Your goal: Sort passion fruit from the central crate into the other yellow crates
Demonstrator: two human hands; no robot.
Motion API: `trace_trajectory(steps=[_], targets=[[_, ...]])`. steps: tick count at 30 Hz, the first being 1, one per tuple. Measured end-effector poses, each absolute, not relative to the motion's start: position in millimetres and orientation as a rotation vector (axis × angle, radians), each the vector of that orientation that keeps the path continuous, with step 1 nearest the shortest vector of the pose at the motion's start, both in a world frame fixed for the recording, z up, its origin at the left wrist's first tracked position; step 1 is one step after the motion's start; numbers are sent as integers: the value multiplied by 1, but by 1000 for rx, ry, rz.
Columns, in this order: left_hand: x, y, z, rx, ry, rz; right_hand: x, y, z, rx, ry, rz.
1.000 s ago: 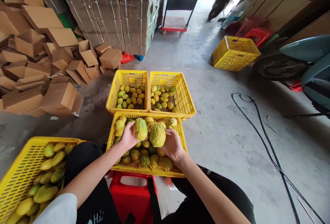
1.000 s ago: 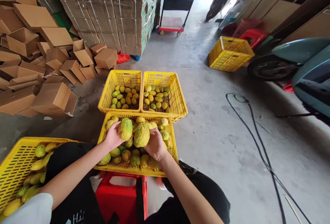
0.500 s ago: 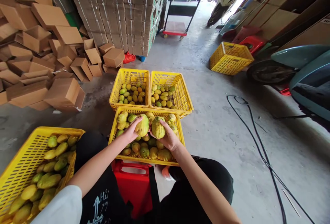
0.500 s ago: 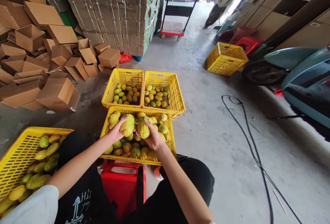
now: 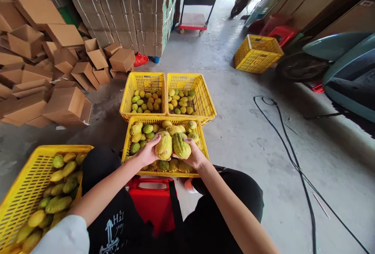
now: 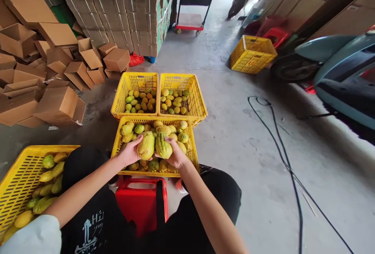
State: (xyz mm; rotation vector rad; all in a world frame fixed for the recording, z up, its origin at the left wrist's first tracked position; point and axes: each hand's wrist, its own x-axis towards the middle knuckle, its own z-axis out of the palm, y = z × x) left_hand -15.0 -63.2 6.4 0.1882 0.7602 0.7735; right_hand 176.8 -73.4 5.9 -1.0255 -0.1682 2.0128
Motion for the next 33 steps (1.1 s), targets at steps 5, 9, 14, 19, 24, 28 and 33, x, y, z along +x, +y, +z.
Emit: trace_trajectory(steps=[5, 9, 14, 19, 24, 28, 33], targets=[[-8, -58, 4, 231, 817, 728, 174, -73, 2, -890, -242, 2014], [-3, -52, 11, 185, 868, 789, 170, -72, 3, -869, -294, 1992], [0, -46, 19, 77, 874, 870, 177, -70, 8, -809, -238, 1999], [-10, -42, 24, 9, 786, 912, 182, -67, 10, -714, -270, 1995], [-9, -46, 20, 139, 738, 778, 176, -63, 1, -776, -176, 1994], [0, -49, 9, 211, 811, 769, 172, -63, -4, -812, -164, 1986], [1, -45, 7, 206, 837, 769, 176, -64, 6, -821, -196, 1985]])
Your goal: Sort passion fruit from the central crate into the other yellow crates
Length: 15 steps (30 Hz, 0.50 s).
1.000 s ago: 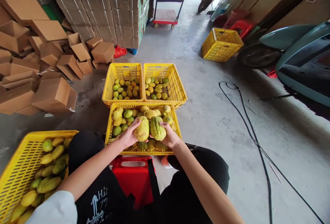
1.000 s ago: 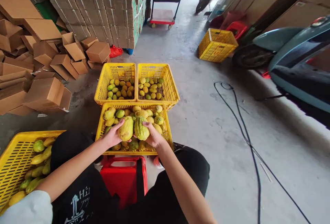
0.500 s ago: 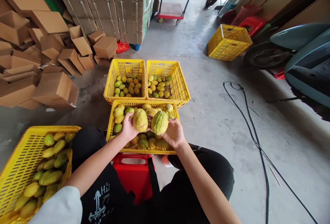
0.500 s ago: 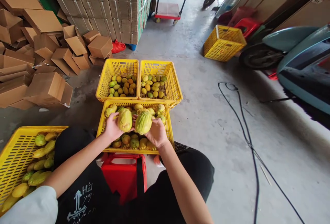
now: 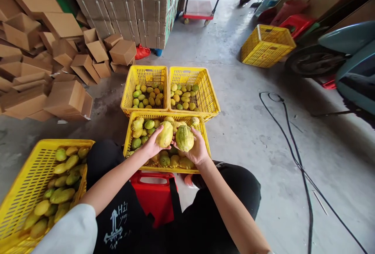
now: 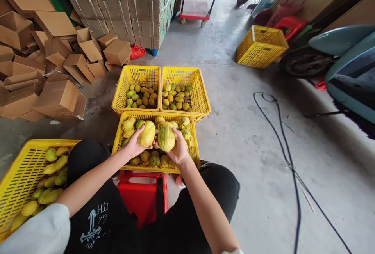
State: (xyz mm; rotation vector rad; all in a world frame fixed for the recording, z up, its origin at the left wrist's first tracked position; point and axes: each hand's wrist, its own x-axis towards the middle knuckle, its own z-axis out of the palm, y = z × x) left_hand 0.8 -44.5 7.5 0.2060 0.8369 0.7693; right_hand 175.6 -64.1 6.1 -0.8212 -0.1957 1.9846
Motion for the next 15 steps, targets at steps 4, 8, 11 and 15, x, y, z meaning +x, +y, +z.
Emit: trace_trajectory(steps=[4, 8, 11, 15], targets=[[-7, -42, 22, 120, 782, 881, 183, -66, 18, -750, -253, 1941], [-18, -51, 38, 115, 745, 895, 188, -69, 22, -709, -243, 1948], [-22, -60, 38, 148, 758, 863, 185, -72, 19, -703, -156, 1976], [-16, -66, 25, 239, 812, 868, 174, -76, 9, -773, -133, 2027]])
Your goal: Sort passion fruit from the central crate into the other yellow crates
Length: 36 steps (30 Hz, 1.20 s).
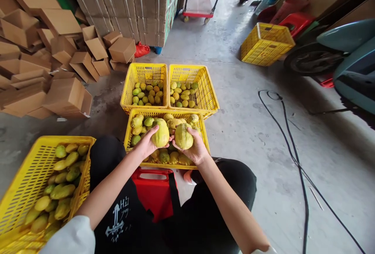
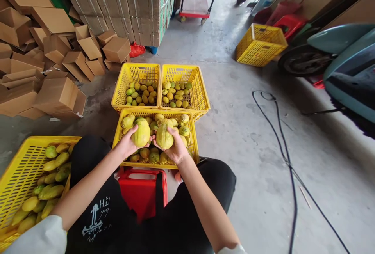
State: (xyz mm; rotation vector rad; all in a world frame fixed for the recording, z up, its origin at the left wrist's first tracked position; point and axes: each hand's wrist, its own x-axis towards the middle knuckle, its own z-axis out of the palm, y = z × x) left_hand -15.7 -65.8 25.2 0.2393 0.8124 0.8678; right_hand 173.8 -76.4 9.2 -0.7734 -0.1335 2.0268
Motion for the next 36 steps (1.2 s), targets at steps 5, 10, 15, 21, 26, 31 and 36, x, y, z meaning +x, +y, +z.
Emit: trace_trajectory(steps=[5, 10, 15, 21, 26, 31, 36], targets=[[-9, -63, 16, 196, 849, 821, 165, -78, 0, -873, -199, 2014], [-18, -63, 22, 44, 732, 930, 175, -75, 10, -755, -307, 2036], [-22, -64, 24, 60, 736, 993, 178, -75, 14, -632, -333, 1984], [-14, -69, 18, 78, 773, 885, 161, -81, -1, -627, -213, 2032], [-12, -68, 16, 45, 811, 878, 158, -82, -8, -667, -232, 2031], [-12, -64, 13, 75, 824, 884, 159, -78, -7, -699, -264, 2018], [-12, -63, 5, 96, 802, 892, 164, -75, 1, -624, -323, 2038]])
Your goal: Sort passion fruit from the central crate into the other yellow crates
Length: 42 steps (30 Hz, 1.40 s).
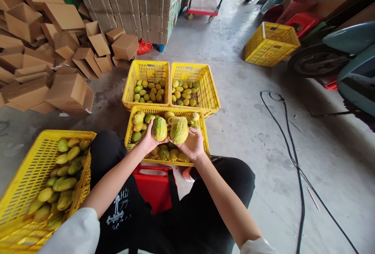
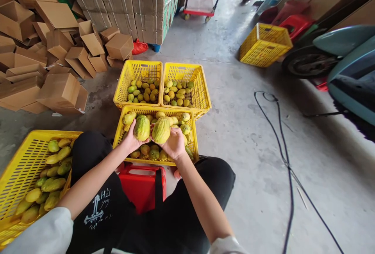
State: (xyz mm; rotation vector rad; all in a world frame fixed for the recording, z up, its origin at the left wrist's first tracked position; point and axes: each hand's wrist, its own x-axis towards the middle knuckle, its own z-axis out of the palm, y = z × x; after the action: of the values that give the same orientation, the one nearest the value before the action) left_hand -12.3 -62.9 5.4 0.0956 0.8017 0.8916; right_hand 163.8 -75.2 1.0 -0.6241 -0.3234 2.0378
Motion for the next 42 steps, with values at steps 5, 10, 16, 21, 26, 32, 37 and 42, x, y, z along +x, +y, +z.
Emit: trace_trajectory(steps=[5, 10, 16, 21, 26, 32, 37, 42], targets=[[-17, -62, 1, 49, 750, 963, 168, -72, 0, -613, -375, 2056], [-14, -63, 6, 27, 750, 954, 168, -73, -14, -663, -352, 1994], [-14, -67, 9, 49, 732, 914, 169, -77, -17, -751, -299, 1941], [-18, -66, 1, 83, 761, 869, 168, -78, -14, -842, -294, 1948], [-17, -64, -7, 51, 896, 816, 164, -82, -9, -883, -272, 1967], [-19, -68, 6, 181, 999, 853, 155, -85, 8, -939, -288, 1992], [-23, -64, 16, 219, 990, 838, 150, -82, 30, -1089, -288, 1964], [-21, -67, 16, 186, 823, 776, 152, -97, 46, -1164, -121, 1971]])
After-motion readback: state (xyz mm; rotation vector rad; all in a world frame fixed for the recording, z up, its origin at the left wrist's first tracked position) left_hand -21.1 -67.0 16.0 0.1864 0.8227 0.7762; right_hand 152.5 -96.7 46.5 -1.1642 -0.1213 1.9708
